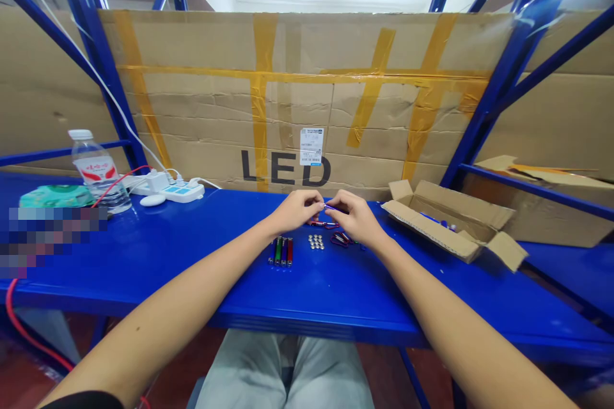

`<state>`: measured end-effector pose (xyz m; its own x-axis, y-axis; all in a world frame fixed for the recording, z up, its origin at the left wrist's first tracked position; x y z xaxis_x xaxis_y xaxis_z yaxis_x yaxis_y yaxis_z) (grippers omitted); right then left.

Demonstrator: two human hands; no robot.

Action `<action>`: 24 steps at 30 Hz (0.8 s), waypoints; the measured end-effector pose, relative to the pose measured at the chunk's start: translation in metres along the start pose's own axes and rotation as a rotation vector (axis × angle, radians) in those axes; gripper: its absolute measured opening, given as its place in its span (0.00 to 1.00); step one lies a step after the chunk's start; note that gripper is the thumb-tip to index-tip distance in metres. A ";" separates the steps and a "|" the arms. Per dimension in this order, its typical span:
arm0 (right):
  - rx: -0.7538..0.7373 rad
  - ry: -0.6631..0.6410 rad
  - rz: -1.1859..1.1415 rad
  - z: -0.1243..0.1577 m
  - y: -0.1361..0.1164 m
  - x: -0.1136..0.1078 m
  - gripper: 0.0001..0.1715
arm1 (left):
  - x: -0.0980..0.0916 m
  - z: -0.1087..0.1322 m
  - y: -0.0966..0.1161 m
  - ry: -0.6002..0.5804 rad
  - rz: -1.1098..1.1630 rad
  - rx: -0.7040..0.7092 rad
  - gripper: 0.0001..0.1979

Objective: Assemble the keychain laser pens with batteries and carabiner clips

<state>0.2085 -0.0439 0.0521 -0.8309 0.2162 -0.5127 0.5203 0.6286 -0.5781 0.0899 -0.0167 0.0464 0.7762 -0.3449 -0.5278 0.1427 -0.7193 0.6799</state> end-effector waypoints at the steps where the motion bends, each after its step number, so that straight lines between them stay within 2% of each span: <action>1: -0.006 0.012 0.001 0.000 -0.002 -0.001 0.05 | -0.001 0.000 0.002 -0.004 0.003 0.009 0.08; 7: 0.065 -0.007 -0.032 0.001 -0.002 0.001 0.08 | -0.001 0.001 0.007 -0.030 -0.080 0.037 0.08; 13: 0.272 -0.156 -0.207 0.003 0.016 0.015 0.14 | -0.001 0.002 0.018 -0.026 -0.255 0.121 0.08; 16: 0.236 -0.157 -0.162 0.002 0.011 0.014 0.18 | 0.001 0.002 0.022 -0.042 -0.298 0.151 0.08; 20: 0.196 -0.114 -0.123 0.002 0.004 0.012 0.08 | -0.003 0.001 0.023 -0.021 -0.307 0.154 0.09; 24: 0.174 -0.051 -0.167 0.003 0.002 0.009 0.10 | -0.004 0.001 0.020 -0.024 -0.300 0.136 0.08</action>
<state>0.2027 -0.0430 0.0439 -0.8994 0.0799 -0.4298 0.4068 0.5132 -0.7558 0.0890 -0.0308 0.0615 0.6972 -0.1186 -0.7070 0.2783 -0.8641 0.4195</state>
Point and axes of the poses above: each hand's wrist, its own z-axis away from the middle knuckle, its own x-axis out of the palm, y = z × x, the point moved 8 cm from there along -z, towards the middle knuckle, and after that the axes turned 6 degrees about x, right-handed, at the moved point
